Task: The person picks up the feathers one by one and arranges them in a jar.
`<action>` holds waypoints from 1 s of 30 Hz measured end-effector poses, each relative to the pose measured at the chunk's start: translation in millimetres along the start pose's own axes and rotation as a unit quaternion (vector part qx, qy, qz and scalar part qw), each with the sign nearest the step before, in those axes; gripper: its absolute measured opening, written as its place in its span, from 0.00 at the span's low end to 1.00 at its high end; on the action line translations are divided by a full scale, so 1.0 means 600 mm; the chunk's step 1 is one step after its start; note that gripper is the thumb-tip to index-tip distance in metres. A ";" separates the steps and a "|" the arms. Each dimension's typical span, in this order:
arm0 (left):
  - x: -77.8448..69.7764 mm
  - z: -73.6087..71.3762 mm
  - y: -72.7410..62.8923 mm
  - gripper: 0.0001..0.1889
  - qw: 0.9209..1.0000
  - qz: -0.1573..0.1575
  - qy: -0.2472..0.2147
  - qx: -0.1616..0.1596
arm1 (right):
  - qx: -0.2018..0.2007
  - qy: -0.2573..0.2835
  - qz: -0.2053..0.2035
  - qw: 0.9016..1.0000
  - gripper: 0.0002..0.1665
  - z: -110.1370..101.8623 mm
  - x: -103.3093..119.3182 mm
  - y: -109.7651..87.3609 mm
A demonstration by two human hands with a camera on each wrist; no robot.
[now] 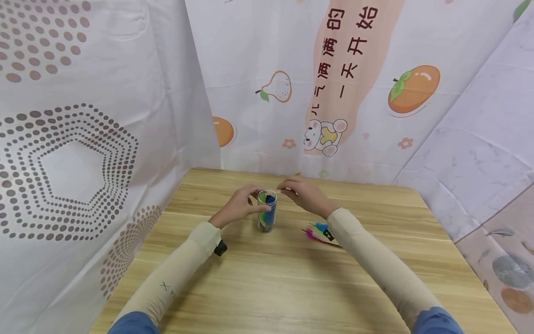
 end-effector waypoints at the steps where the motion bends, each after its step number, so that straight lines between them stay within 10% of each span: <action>1: 0.000 0.000 0.000 0.29 1.000 -0.001 0.001 0.000 | -0.005 0.002 0.002 1.000 0.09 -0.003 -0.004 -0.004; 30: 0.000 0.000 -0.002 0.31 1.000 -0.005 -0.001 0.000 | -0.001 -0.012 0.081 0.997 0.10 -0.009 -0.086 -0.164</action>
Point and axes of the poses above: each hand's wrist, its own y-axis towards the middle knuckle, its own z-axis out of the palm, x = y × z, the point moved 5 cm from there along y, towards the middle knuckle, and after that the axes turned 14 degrees about -y, right-handed, at the moved point
